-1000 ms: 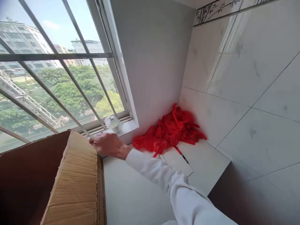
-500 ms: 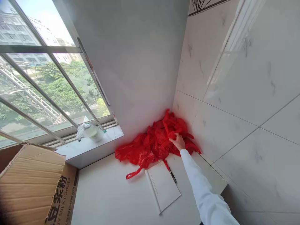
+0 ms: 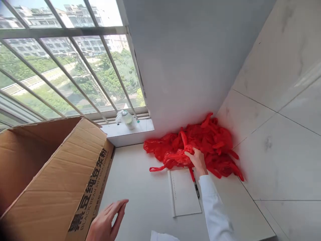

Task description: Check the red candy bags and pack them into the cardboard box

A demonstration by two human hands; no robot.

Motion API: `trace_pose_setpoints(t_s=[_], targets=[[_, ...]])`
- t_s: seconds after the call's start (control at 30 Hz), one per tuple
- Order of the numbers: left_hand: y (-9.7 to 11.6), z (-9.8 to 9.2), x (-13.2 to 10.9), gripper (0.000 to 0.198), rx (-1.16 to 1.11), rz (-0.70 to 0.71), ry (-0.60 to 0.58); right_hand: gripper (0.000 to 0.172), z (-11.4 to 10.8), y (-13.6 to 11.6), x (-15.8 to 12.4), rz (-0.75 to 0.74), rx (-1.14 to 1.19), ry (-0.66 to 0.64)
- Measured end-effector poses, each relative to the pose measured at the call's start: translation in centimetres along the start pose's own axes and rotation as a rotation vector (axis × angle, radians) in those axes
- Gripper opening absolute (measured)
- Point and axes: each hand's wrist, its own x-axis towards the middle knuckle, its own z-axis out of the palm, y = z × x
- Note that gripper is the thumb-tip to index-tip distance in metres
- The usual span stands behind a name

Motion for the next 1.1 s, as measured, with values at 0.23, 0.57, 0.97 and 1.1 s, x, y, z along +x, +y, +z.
trace_pose_setpoints(t_s=[0.23, 0.57, 0.97, 1.1], targets=[[-2.4, 4.1, -2.0, 0.023, -0.137, -0.361, -0.267, 0.036, 11.4, 0.0, -10.6, 0.069, 0.363, -0.475], [-7.9, 13.1, -5.3, 0.023, -0.224, -0.376, -0.504, 0.037, 17.7, -0.6, -19.1, -0.189, -0.006, -0.190], [-7.6, 17.6, -3.6, 0.011, -0.191, -0.249, -0.513, 0.018, 19.5, -2.1, -19.2, -0.298, -0.644, -0.291], [-8.9, 15.6, -4.2, 0.006, -0.217, -0.339, -0.393, 0.016, 18.6, -1.5, -19.5, -0.128, -0.433, -0.122]])
